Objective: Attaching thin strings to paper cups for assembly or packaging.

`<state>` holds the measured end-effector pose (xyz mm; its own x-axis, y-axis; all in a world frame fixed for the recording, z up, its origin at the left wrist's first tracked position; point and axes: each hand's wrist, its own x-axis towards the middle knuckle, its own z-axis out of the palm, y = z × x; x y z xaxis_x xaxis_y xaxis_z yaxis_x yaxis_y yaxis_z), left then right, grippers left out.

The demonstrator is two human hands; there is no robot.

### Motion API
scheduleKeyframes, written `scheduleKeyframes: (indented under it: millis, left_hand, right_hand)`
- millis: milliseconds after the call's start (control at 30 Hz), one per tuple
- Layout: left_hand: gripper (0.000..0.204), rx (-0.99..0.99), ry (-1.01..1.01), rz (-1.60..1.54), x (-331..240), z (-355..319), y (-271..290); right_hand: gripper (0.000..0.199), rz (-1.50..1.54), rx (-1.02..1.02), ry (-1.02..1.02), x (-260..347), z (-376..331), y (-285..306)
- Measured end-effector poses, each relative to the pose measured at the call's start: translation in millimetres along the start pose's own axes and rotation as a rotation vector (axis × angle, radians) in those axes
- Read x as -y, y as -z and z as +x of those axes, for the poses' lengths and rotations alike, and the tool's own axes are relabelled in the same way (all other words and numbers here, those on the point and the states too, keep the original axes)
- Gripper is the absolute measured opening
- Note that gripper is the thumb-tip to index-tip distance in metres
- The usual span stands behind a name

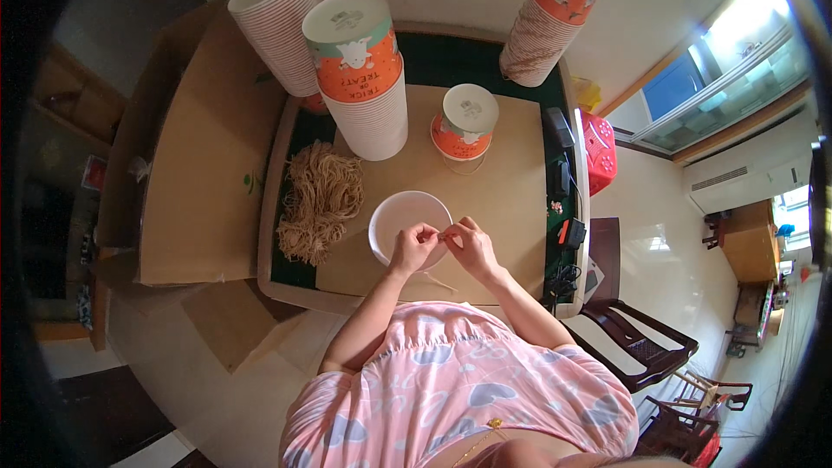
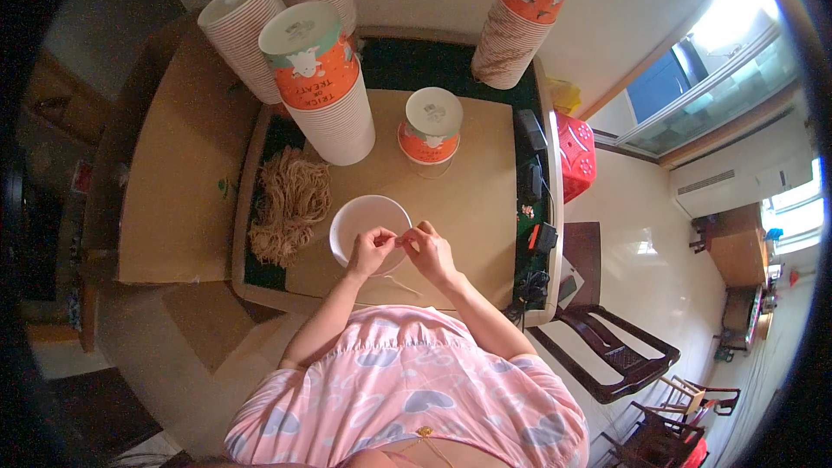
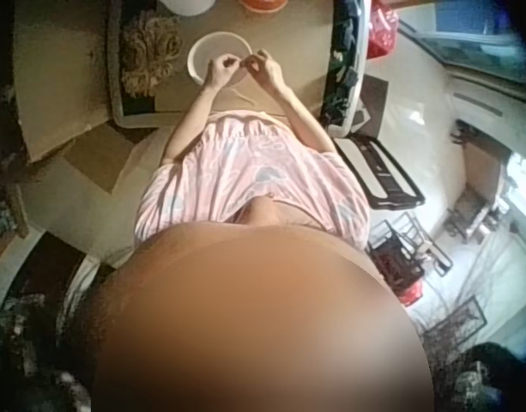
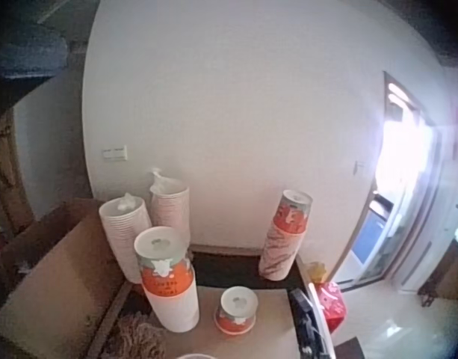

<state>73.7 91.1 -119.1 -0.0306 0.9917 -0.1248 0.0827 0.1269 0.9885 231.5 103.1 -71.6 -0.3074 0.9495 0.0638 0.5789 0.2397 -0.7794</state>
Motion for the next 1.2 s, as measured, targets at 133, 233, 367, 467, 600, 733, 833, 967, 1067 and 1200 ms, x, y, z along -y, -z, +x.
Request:
scheduleKeyframes:
  millis: [133,233,367,467,600,733,833,967,1067,1200]
  left_hand:
    - [0.008,0.003,-0.017,0.004,12,1,0]
    - [0.008,0.006,0.002,-0.032,15,1,1]
    - [0.007,0.033,0.023,-0.093,7,1,2]
    - [0.007,0.032,0.051,-0.108,3,-2,4]
    - [0.008,0.026,0.076,-0.132,-3,-4,9]
    - [0.007,0.023,0.081,-0.1,-3,-3,11]
    - [0.007,0.017,0.076,-0.129,-3,-4,11]
    - [0.007,0.008,0.08,-0.12,0,-4,12]
    - [0.008,0.005,0.069,-0.147,0,-3,11]
    - [0.009,0.025,0.051,-0.067,-6,-2,6]
  right_hand:
    - [0.007,-0.052,0.011,0.015,5,3,-1]
    - [0.011,-0.048,0.022,0.034,9,3,0]
    - [0.011,0.023,-0.014,0.118,-2,4,-7]
    - [0.01,0.096,0.006,0.121,-1,5,-9]
    - [0.011,0.201,0.022,0.034,3,5,-9]
    - [0.01,0.167,0.023,0.075,-2,6,-12]
    - [0.009,0.125,-0.007,0.177,0,6,-13]
    - [0.006,0.157,-0.034,0.097,-4,4,-15]
    - [0.005,0.139,-0.027,0.046,-8,3,-15]
    - [0.005,0.111,-0.039,0.098,-5,3,-12]
